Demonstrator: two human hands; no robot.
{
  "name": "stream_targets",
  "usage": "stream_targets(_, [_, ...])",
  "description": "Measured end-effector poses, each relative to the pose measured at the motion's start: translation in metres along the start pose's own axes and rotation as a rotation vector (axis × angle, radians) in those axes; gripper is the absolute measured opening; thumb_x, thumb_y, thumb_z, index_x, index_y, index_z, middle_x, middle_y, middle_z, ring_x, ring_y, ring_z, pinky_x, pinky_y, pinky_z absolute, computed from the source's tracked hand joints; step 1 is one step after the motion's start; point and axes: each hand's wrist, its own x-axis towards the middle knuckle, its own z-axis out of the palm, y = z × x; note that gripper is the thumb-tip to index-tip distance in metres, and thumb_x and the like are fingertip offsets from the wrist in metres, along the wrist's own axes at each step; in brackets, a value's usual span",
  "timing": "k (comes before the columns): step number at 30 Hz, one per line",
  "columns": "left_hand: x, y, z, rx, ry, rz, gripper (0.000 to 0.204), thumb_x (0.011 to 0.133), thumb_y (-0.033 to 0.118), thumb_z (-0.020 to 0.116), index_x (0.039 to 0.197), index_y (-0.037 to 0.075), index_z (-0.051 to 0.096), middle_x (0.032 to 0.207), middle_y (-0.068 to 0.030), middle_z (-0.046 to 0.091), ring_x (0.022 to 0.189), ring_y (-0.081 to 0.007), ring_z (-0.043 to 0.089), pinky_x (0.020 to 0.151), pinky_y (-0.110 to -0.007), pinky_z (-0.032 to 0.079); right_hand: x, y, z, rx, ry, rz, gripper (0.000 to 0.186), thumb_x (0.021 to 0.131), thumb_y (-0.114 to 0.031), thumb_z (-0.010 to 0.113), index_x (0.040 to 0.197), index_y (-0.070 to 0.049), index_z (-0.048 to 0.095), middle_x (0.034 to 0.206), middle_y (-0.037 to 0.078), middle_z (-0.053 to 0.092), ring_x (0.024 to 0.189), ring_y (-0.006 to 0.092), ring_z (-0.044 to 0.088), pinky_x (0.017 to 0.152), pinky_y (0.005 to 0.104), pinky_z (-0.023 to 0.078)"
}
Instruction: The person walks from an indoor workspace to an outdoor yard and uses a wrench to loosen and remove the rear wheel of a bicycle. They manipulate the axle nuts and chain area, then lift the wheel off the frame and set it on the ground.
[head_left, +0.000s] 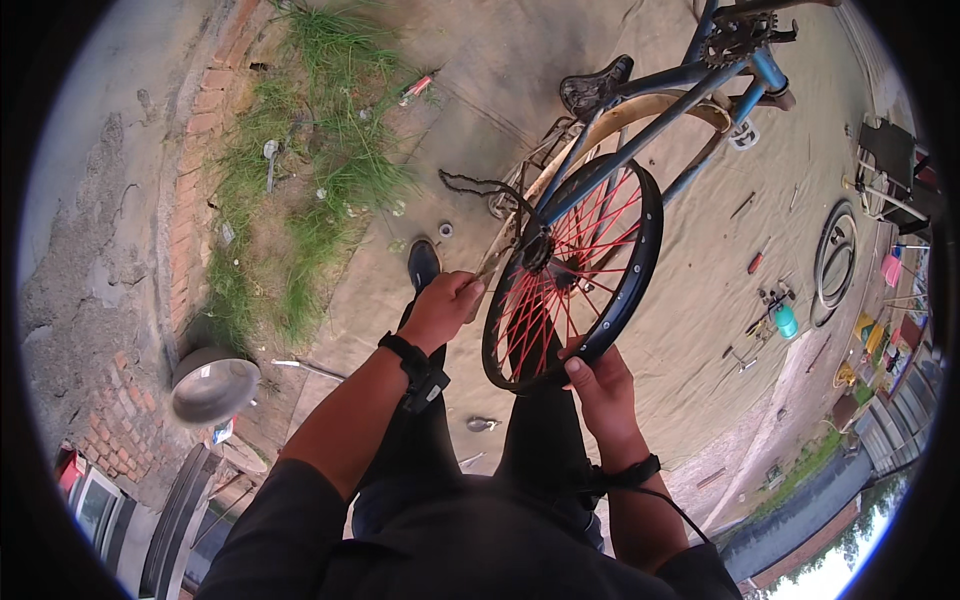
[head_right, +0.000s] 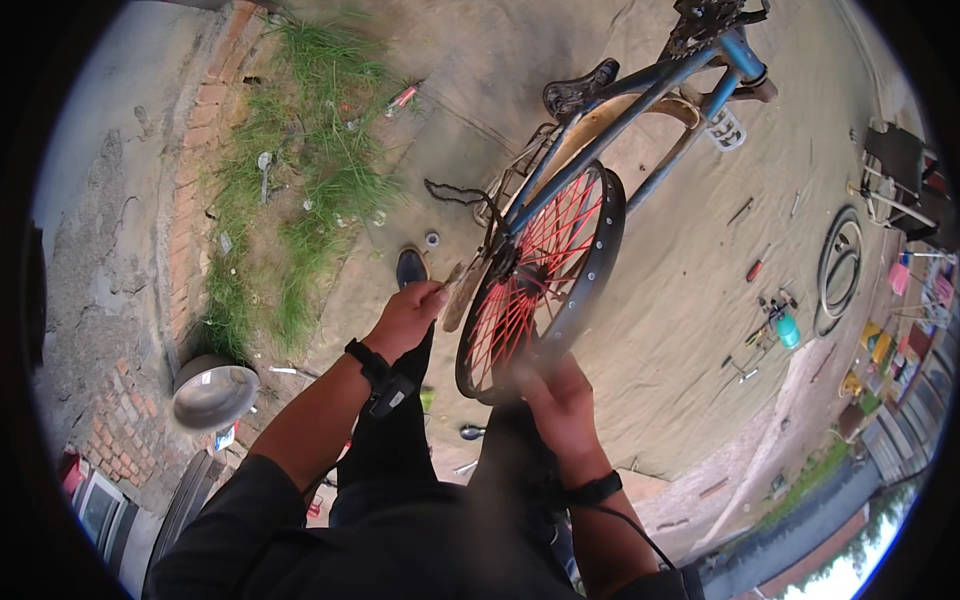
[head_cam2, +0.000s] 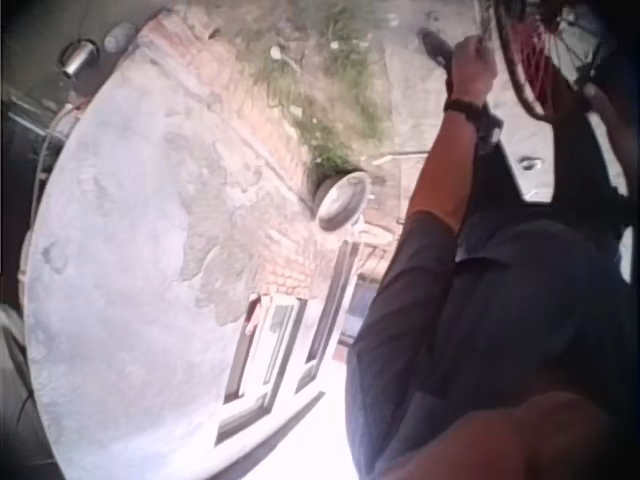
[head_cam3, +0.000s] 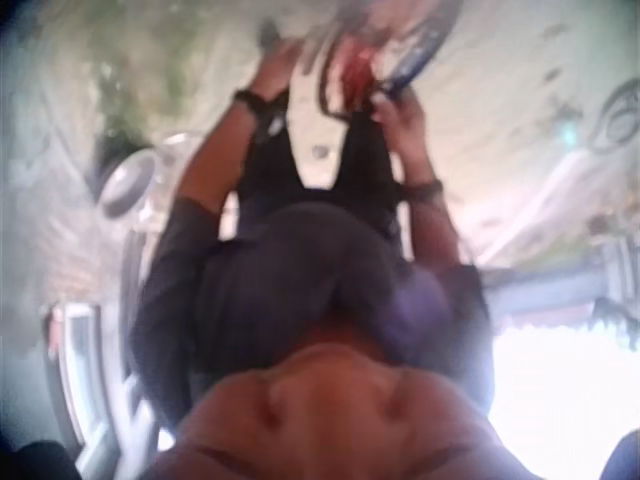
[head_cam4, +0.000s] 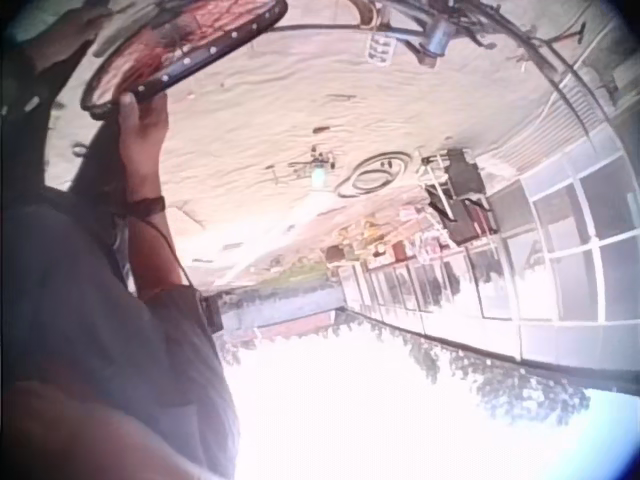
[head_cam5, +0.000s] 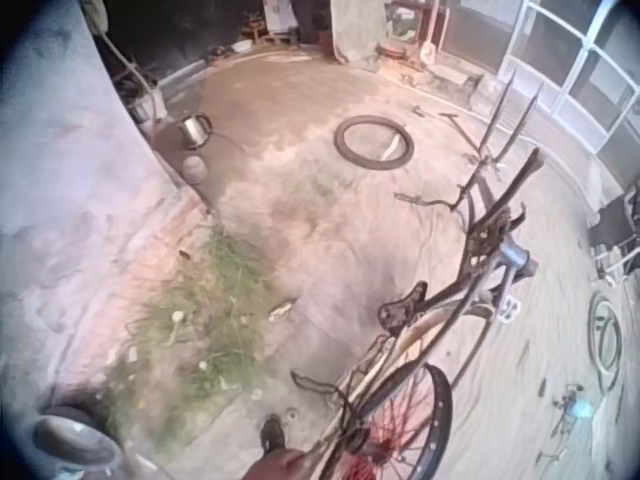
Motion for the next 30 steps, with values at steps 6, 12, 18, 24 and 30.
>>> stream_targets(6, [0.042,-0.035,0.01,0.053,-0.078,0.044,0.03,0.102,0.027,0.061,0.11,-0.001,0.066,0.091,-0.0188,0.065,0.087,-0.0305,0.065,0.076,-0.038,0.049,-0.005,0.004,0.008,0.137,0.008,-0.029,0.028,0.097,-0.014,0.07,0.12,0.0,0.062,0.111,0.012,0.069,0.097,0.0204,0.069,0.09,0.0352,0.055])
stream_targets(12, [0.052,-0.057,0.019,0.0,-0.136,0.032,0.03,0.104,0.026,0.062,0.121,0.002,0.066,0.103,-0.0088,0.067,0.096,-0.0172,0.065,0.088,-0.031,0.05,-0.005,0.003,0.007,0.121,-0.024,-0.009,0.031,0.095,-0.015,0.073,0.12,0.001,0.063,0.113,0.012,0.068,0.099,0.0218,0.07,0.091,0.0364,0.055])
stream_targets(18, [0.057,-0.059,0.021,-0.035,-0.176,0.014,0.028,0.103,0.022,0.063,0.123,0.002,0.066,0.107,-0.0095,0.067,0.099,-0.0178,0.066,0.089,-0.031,0.051,-0.004,0.001,0.006,0.15,-0.039,-0.035,0.028,0.096,-0.013,0.072,0.119,0.0,0.064,0.117,0.012,0.067,0.101,0.0224,0.069,0.093,0.0371,0.055])
stream_targets(24, [0.071,-0.061,0.02,0.083,-0.217,0.121,0.028,0.104,0.022,0.062,0.123,0.002,0.065,0.106,-0.0104,0.066,0.098,-0.0195,0.066,0.089,-0.032,0.051,-0.003,-0.001,0.004,0.129,-0.052,-0.042,0.025,0.097,-0.012,0.07,0.118,0.0,0.065,0.117,0.012,0.066,0.101,0.0216,0.069,0.093,0.0369,0.055])
stream_targets(30, [0.05,-0.051,0.029,-0.127,-0.178,0.022,0.028,0.106,0.025,0.059,0.12,0.002,0.066,0.089,-0.0036,0.063,0.081,-0.0126,0.062,0.076,-0.028,0.051,-0.001,0.011,-0.003,-0.018,-0.108,-0.113,0.021,0.098,-0.01,0.068,0.114,0.002,0.064,0.112,0.01,0.067,0.101,0.0184,0.067,0.092,0.0337,0.052])
